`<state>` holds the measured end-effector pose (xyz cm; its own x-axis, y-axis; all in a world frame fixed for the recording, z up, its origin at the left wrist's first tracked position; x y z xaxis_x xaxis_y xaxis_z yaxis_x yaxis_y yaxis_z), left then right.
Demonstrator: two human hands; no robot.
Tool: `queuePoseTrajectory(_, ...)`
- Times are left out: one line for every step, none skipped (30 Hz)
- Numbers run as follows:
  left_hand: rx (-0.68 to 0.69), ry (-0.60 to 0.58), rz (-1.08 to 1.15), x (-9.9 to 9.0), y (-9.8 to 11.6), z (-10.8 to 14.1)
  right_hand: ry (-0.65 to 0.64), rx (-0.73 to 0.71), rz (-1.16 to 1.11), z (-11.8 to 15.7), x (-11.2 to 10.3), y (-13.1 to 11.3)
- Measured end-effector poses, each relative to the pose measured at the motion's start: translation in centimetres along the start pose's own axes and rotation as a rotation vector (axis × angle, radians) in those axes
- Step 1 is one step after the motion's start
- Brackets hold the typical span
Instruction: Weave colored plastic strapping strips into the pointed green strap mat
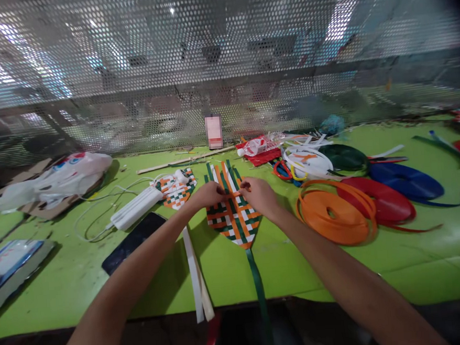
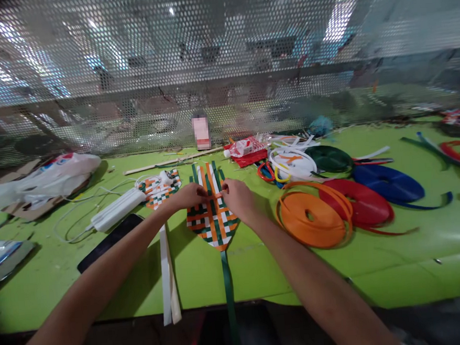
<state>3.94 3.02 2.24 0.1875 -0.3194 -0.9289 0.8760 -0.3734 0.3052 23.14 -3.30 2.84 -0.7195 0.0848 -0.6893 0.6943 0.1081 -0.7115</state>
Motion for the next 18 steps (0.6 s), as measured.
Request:
queuePoseTrajectory(0.003, -0.003, 0.004, 0.0, -0.1, 0.0, -0.003, -0.004, 0.003, 0.0, 0.0, -0.1)
queuePoseTrajectory(0.006, -0.006, 0.007, 0.0, -0.1, -0.1, -0.008, -0.013, 0.009, 0.1, -0.1, -0.2)
queuePoseTrajectory(0.008, -0.009, 0.012, 0.0, -0.2, -0.1, -0.011, -0.024, 0.021, 0.0, -0.3, -0.2)
queuePoseTrajectory(0.008, -0.013, 0.019, 0.0, -0.3, -0.1, -0.005, -0.032, 0.042, 0.0, -0.7, -0.1)
queuePoseTrajectory(0.006, -0.018, 0.027, 0.0, -0.4, -0.1, 0.018, -0.034, 0.074, -0.2, -1.2, 0.0)
queuePoseTrajectory(0.006, -0.021, 0.036, 0.0, -0.5, -0.1, 0.061, -0.029, 0.116, -0.4, -1.9, 0.4)
queuePoseTrajectory(0.006, -0.021, 0.044, 0.0, -0.5, -0.2, 0.121, -0.013, 0.166, -0.7, -2.8, 0.9)
queuePoseTrajectory(0.007, -0.019, 0.049, 0.0, -0.6, -0.2, 0.201, 0.01, 0.22, -1.0, -3.7, 1.6)
queuePoseTrajectory(0.011, -0.016, 0.052, 0.0, -0.7, -0.2, 0.274, 0.032, 0.273, -1.4, -4.6, 2.4)
queuePoseTrajectory(0.015, -0.015, 0.053, 0.0, -0.8, -0.2, 0.315, 0.066, 0.314, -1.8, -5.4, 3.3)
queuePoseTrajectory(0.019, -0.017, 0.055, 0.0, -0.8, -0.3, 0.346, 0.132, 0.339, -2.2, -6.1, 4.4)
queuePoseTrajectory(0.022, -0.02, 0.06, 0.0, -0.9, -0.3, 0.358, 0.2, 0.351, -2.5, -6.6, 5.5)
queuePoseTrajectory(0.026, -0.024, 0.066, 0.1, -1.0, -0.3, 0.361, 0.262, 0.363, -2.9, -7.0, 6.5)
queuePoseTrajectory(0.03, -0.027, 0.071, 0.1, -1.0, -0.3, 0.361, 0.307, 0.368, -3.2, -7.3, 7.3)
queuePoseTrajectory(0.035, -0.027, 0.076, 0.1, -1.1, -0.3, 0.351, 0.34, 0.367, -3.6, -7.6, 8.1)
queuePoseTrajectory(0.04, -0.026, 0.081, 0.1, -1.1, -0.3, 0.338, 0.362, 0.365, -3.9, -7.8, 8.7)
queuePoseTrajectory(0.046, -0.024, 0.085, 0.1, -1.1, -0.3, 0.325, 0.381, 0.366, -4.2, -8.0, 9.1)
queuePoseTrajectory(0.049, -0.022, 0.09, 0.1, -1.1, -0.3, 0.302, 0.396, 0.37, -4.5, -8.2, 9.5)
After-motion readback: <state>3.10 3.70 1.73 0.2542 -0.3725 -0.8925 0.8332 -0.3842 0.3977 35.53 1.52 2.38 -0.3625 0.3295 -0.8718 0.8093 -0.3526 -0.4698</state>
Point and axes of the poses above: each hand's wrist, its own z-axis away from the middle knuckle, its own x-axis out of the palm, y = z × x, the point moved 2 cm from there along -z, towards the middle knuckle, and after that the axes turned 14 degrees about -z, right-handed, at the moved point
